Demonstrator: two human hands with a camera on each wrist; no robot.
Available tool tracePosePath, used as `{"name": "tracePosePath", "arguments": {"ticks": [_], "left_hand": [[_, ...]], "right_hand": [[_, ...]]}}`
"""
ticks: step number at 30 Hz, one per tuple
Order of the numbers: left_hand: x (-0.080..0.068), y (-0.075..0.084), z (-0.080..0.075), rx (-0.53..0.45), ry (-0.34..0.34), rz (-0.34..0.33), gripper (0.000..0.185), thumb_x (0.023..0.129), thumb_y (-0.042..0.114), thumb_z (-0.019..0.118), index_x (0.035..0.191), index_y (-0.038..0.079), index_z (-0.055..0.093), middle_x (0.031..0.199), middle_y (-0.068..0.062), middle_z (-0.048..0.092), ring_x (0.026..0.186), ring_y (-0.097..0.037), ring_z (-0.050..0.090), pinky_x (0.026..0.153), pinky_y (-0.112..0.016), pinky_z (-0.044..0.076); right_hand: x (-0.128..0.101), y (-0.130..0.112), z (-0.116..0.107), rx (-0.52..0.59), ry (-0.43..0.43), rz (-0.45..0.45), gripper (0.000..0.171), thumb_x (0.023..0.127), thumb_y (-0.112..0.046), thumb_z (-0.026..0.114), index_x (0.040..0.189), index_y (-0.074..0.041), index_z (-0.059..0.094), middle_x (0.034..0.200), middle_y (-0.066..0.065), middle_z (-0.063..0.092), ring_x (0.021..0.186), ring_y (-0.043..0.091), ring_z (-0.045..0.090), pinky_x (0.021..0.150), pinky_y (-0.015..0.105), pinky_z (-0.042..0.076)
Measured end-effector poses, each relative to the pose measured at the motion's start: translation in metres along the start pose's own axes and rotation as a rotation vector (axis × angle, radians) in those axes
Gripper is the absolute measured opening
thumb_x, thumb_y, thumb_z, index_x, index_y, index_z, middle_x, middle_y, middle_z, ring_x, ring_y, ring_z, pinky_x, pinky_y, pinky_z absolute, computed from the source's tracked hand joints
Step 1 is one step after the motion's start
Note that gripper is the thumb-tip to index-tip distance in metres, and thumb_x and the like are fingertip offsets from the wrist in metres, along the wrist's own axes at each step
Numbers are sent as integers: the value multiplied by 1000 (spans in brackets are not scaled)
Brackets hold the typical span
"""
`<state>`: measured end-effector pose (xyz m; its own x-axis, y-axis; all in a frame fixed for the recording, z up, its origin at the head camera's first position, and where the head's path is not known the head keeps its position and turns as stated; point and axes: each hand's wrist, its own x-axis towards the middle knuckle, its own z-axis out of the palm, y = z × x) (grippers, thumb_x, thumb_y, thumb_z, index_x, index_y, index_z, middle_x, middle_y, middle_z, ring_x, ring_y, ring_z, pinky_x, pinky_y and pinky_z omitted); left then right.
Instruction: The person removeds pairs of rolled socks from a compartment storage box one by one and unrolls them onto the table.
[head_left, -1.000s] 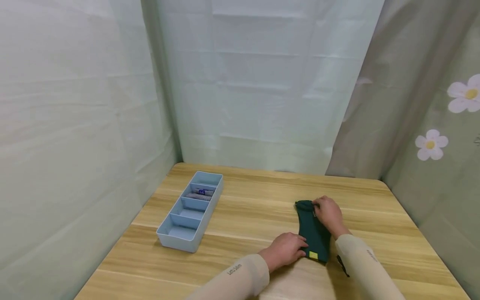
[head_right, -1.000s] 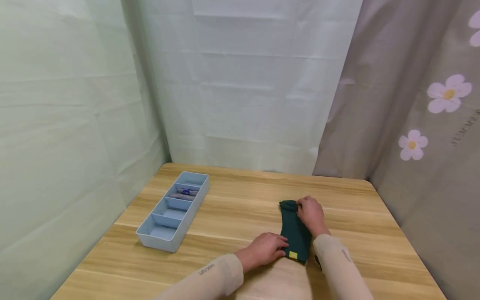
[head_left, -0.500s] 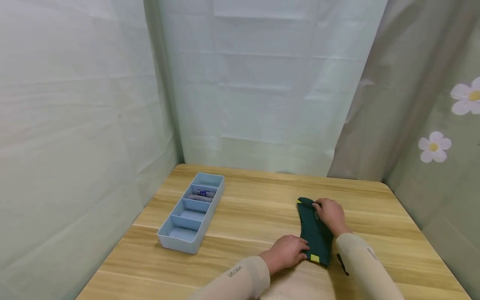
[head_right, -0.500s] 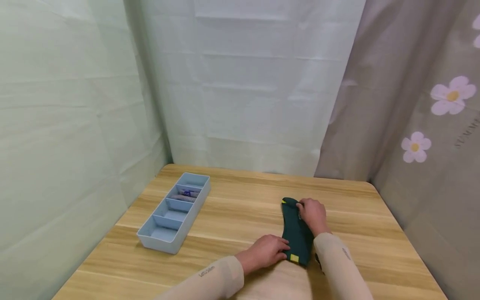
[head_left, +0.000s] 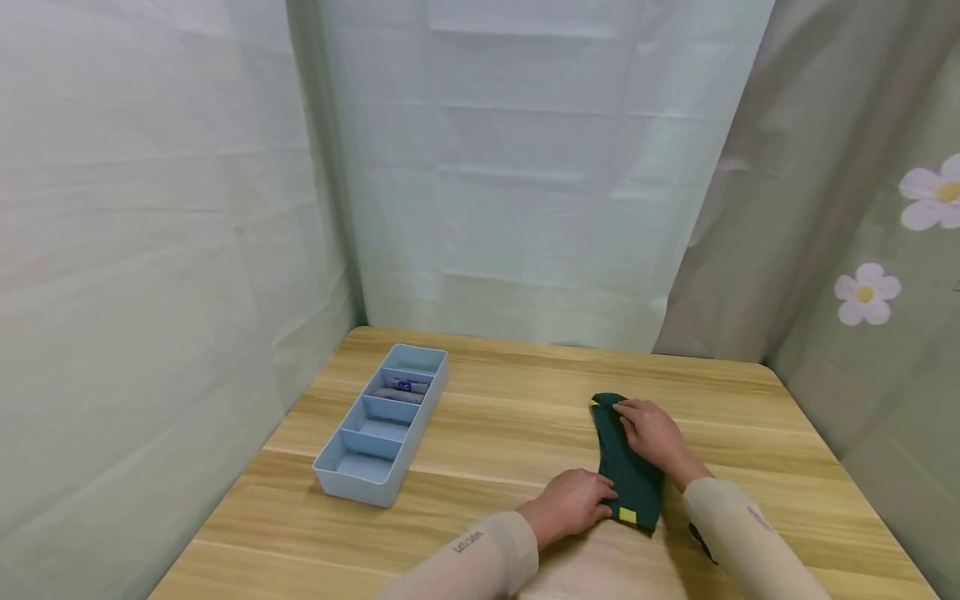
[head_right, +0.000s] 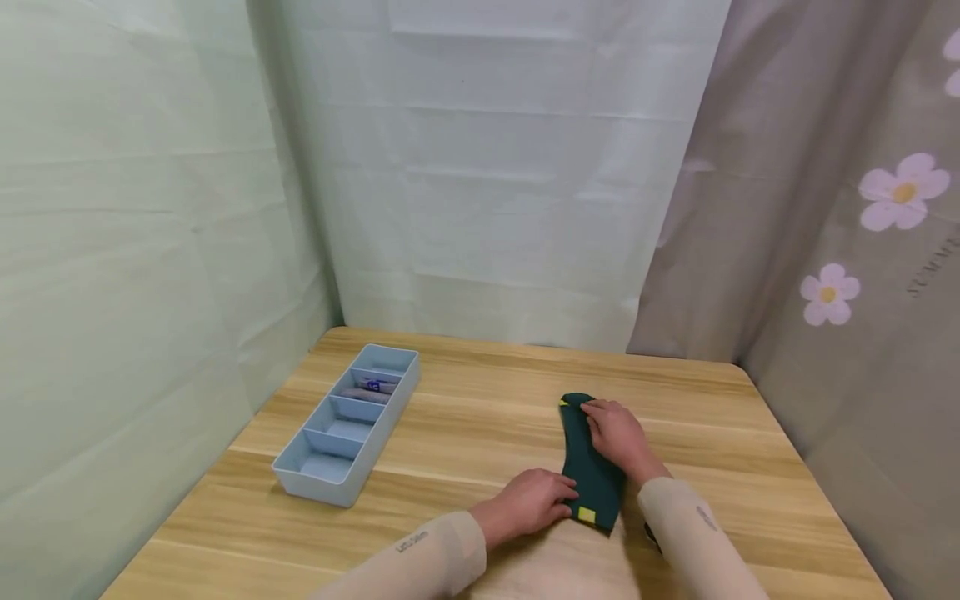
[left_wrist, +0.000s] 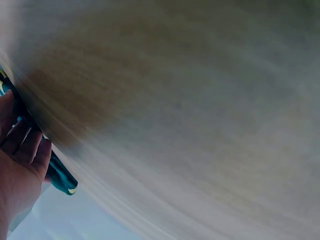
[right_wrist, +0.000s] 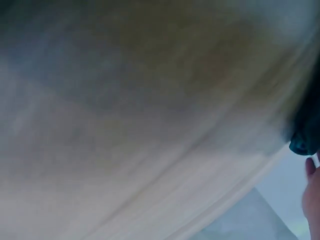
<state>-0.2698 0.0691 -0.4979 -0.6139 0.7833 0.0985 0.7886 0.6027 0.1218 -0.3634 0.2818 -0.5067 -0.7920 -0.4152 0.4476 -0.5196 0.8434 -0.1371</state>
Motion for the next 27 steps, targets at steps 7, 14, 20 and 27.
{"name": "tracePosePath", "arguments": {"ticks": [7,14,20,27], "left_hand": [[0,-2,1,-2,-5,0,25,95,26,67,117,17,75,124,8,67,111,-1,60,94,-17,44],[0,0,-1,0,-3,6,24,95,27,67,116,18,75,123,9,67,109,0,61,92,-16,45],[0,2,-3,0,-26,9,24,96,27,66,117,18,75,123,9,67,109,1,61,93,-15,44],[1,0,-2,12,-15,13,24,96,28,67,117,18,75,123,9,67,109,1,61,93,-16,45]], "right_hand": [[9,-2,3,-28,-235,72,41,100,-11,53,136,9,54,140,28,50,127,46,48,103,59,37],[17,-1,2,-45,-398,155,46,102,-14,46,143,8,45,148,29,41,133,48,40,103,66,32],[22,-1,5,-23,-452,225,49,103,-16,44,146,7,41,151,30,35,135,50,34,104,68,29],[26,5,7,-4,-476,245,49,104,-17,42,147,7,38,152,31,32,136,52,31,105,69,26]]}}
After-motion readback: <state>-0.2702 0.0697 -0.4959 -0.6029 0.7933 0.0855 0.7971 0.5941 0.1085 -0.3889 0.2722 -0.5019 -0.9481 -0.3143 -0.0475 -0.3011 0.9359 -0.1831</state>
